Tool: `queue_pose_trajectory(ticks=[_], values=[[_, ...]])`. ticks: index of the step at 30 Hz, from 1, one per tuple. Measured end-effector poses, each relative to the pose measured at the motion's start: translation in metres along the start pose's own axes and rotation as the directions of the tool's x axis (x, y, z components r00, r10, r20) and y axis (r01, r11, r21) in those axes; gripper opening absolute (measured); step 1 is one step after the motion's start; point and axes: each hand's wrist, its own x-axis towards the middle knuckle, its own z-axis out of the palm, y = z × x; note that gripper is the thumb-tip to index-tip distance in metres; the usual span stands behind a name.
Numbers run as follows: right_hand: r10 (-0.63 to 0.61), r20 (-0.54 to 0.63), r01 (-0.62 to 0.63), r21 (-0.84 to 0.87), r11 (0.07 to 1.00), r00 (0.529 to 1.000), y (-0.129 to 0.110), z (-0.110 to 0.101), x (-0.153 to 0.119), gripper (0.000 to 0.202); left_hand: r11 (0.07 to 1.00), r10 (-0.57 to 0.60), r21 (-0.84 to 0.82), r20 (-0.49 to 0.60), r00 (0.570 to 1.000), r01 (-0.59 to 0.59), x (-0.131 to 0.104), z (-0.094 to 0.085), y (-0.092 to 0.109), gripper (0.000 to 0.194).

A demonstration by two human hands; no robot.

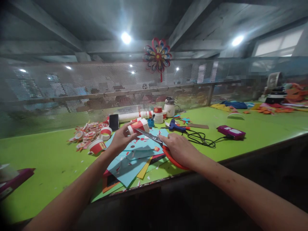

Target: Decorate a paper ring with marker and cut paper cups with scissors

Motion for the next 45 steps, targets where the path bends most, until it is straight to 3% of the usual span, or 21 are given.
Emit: queue_pose_trajectory(ticks=[12,19,29,40,45], values=[[0.034,0.014,-0.035,0.095,0.995,0.999,-0.002,0.005,0.001,0.031,1.000,0.006,-0.018,-0.008,1.000,-0.006,0.001,0.000,-0.002,0.063],[0.076,0.026,-0.079,0.150,0.985,0.997,-0.010,0.005,-0.002,0.031,0.998,-0.002,-0.057,-0.014,1.000,0.001,-0.002,-0.003,0.004,0.053],[0.088,0.009,-0.087,0.267,0.960,0.996,-0.025,0.000,0.002,0.029,0.996,0.046,-0.073,-0.062,0.997,-0.050,0.002,-0.003,0.000,0.067],[0.135,0.029,-0.137,0.323,0.936,0.990,-0.028,0.009,0.000,0.024,0.996,0.033,-0.086,-0.019,0.999,-0.034,0.002,-0.006,-0.003,0.066],[0.162,0.046,-0.168,0.341,0.925,0.986,-0.030,0.017,-0.003,0.024,0.992,0.063,-0.104,-0.044,0.997,-0.067,0.003,-0.002,-0.001,0.075]])
